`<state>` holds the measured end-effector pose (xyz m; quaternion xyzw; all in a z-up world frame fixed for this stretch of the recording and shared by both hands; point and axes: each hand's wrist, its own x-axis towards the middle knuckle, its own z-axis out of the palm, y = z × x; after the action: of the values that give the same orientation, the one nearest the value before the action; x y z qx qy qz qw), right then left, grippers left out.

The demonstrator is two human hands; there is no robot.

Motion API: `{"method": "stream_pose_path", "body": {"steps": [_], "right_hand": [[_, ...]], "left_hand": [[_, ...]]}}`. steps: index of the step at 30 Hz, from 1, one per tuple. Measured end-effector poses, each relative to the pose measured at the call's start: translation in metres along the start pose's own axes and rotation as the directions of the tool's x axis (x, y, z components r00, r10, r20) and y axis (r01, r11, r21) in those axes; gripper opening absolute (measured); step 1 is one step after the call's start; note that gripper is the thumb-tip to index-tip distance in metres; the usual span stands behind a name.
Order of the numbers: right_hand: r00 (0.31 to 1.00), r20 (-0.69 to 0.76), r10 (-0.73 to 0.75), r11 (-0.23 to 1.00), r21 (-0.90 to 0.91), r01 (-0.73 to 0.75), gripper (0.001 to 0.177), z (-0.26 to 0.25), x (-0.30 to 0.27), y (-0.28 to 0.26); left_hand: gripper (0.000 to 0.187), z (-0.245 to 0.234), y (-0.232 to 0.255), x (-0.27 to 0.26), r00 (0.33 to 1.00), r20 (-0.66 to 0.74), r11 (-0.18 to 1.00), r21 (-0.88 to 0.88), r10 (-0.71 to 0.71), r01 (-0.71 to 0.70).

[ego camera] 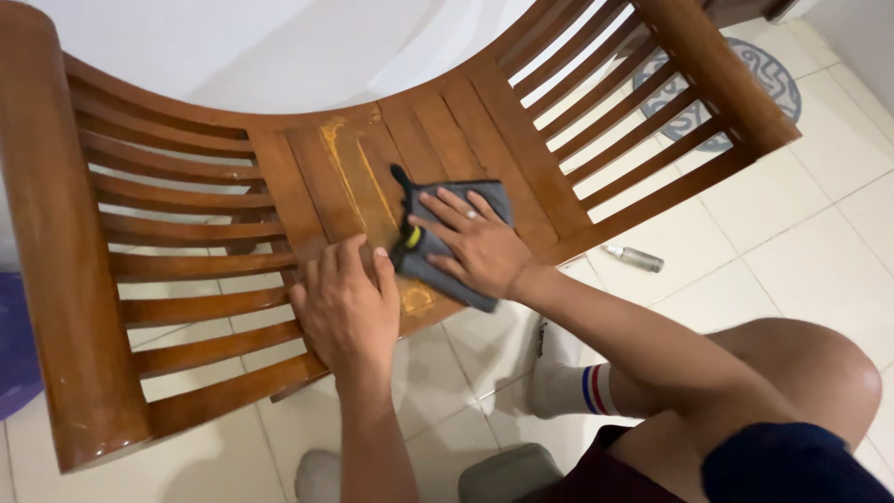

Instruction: The person wipes down the seat and legs of a curved wooden chair with a cloth.

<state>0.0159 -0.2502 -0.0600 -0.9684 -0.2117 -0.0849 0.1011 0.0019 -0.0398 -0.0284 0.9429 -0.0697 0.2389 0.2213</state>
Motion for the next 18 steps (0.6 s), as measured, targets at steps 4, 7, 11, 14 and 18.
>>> {"method": "stream_pose_path", "body": {"steps": [4, 7, 11, 14, 18], "right_hand": [[0.995, 0.07, -0.069, 0.997, -0.024, 0.071, 0.063, -0.019, -0.039, 0.005], [0.992, 0.127, 0.003, 0.987, -0.159, 0.018, 0.063, -0.033, -0.057, 0.021], [0.982, 0.082, 0.17, 0.912, -0.389, -0.126, 0.06, -0.047, -0.062, 0.051], [0.975, 0.017, 0.222, 0.909, -0.365, -0.201, 0.058, -0.043, -0.047, 0.066], [0.976, -0.033, 0.216, 0.91, -0.355, -0.213, 0.053, -0.029, -0.005, 0.095]], "left_hand": [[0.024, -0.001, -0.001, -0.001, 1.0, 0.011, 0.999, -0.032, 0.012, -0.012], [0.024, -0.002, 0.0, -0.001, 1.0, 0.027, 0.999, -0.047, 0.003, -0.002], [0.024, -0.001, 0.0, 0.0, 0.998, 0.067, 0.999, -0.035, -0.011, 0.013], [0.025, -0.003, 0.002, 0.002, 0.998, 0.054, 1.0, -0.014, 0.014, -0.013], [0.024, -0.006, 0.006, 0.003, 0.998, 0.064, 1.0, -0.014, 0.021, -0.02]]}}
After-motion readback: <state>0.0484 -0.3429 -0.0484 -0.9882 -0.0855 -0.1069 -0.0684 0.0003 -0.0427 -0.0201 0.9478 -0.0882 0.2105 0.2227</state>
